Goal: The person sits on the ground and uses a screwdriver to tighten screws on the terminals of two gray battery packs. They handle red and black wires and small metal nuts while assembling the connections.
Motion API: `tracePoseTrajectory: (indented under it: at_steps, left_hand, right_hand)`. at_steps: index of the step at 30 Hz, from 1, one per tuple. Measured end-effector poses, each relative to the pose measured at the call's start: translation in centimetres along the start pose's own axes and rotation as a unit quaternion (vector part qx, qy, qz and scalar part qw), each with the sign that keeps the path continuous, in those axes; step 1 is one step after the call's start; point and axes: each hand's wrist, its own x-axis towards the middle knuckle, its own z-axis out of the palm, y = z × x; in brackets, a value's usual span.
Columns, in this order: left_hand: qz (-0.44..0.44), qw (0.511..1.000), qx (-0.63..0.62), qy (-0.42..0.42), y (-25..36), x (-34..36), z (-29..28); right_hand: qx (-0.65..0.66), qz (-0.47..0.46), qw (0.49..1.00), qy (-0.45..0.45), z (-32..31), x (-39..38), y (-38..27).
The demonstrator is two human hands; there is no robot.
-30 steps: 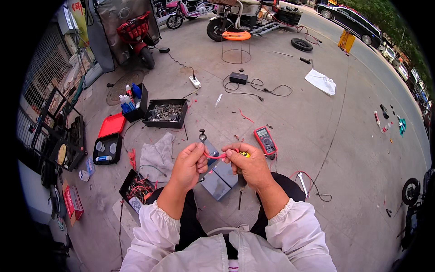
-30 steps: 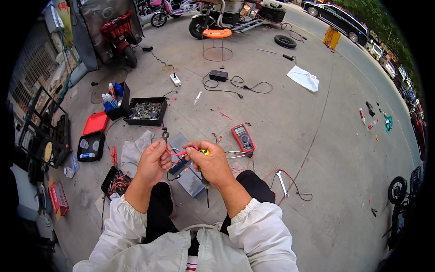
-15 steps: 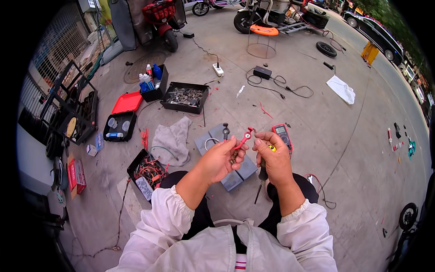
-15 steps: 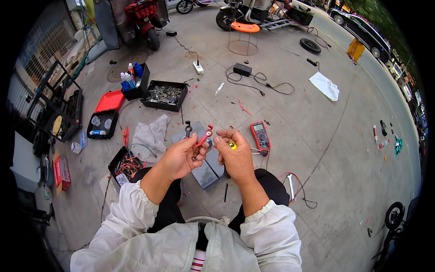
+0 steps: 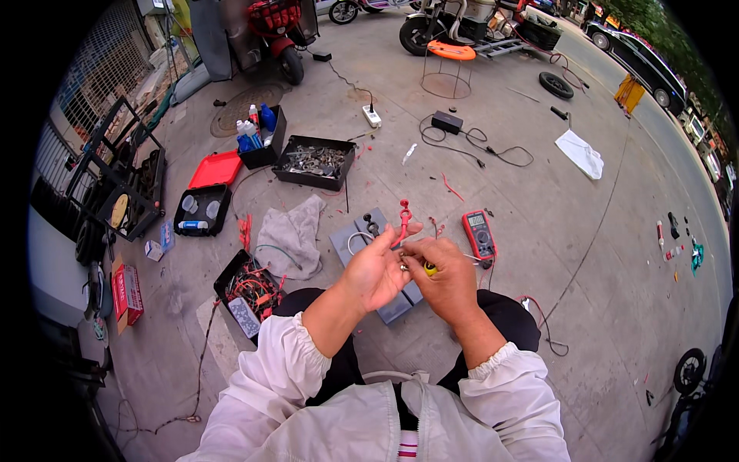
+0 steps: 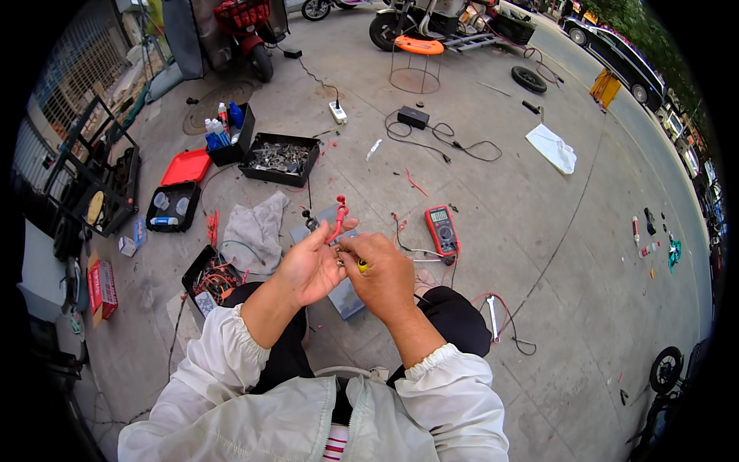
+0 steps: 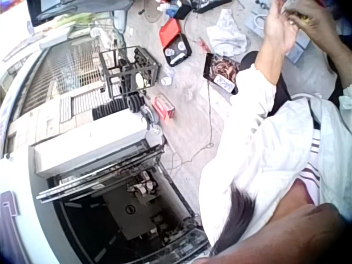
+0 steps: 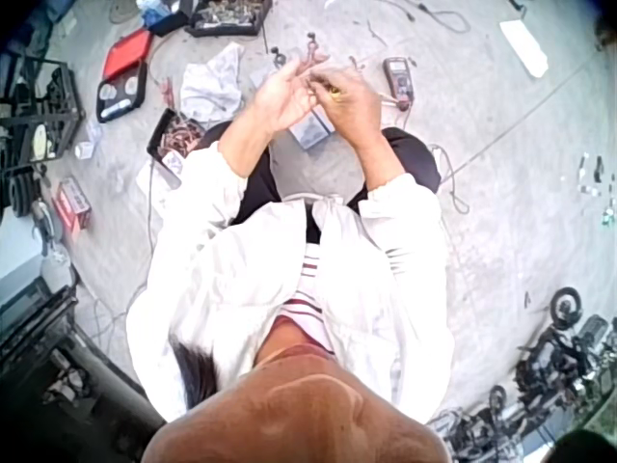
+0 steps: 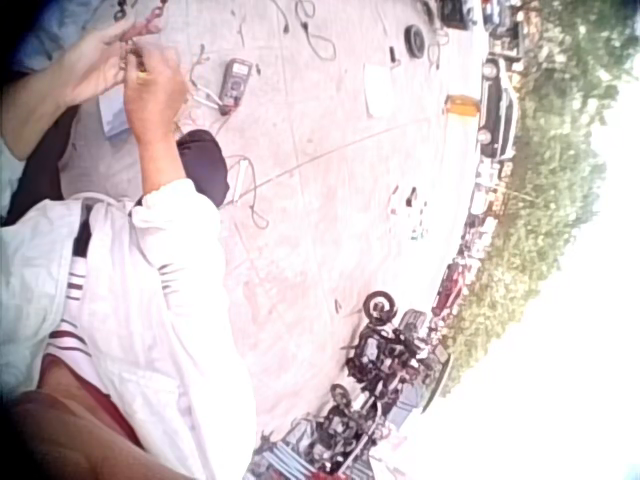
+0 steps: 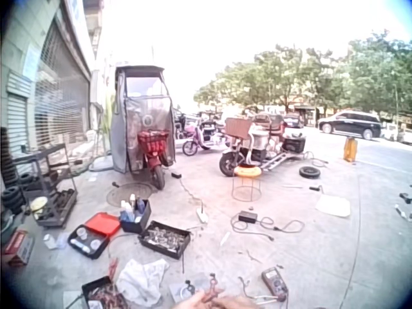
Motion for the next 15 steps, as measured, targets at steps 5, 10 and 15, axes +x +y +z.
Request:
tracePoseTrajectory:
  at_steps: [5, 10, 15]
  left_hand:
    - [-0.011, 0.999, 0.043, 0.0, -0.2, 0.1, -0.8]
    - [-0.01, 0.997, 0.078, 0.015, 0.0, -0.3, -0.2]
    - [0.014, 0.98, 0.184, 0.073, 0.2, -0.2, -0.9]
  right_hand:
    - [-0.054, -0.03, 0.998, -0.018, 0.3, -0.2, 0.2]
    - [-0.044, -0.017, 0.998, -0.048, -0.1, -0.1, -0.2]
    - [0.153, 0.095, 0.983, 0.034, -0.2, 0.2, -0.7]
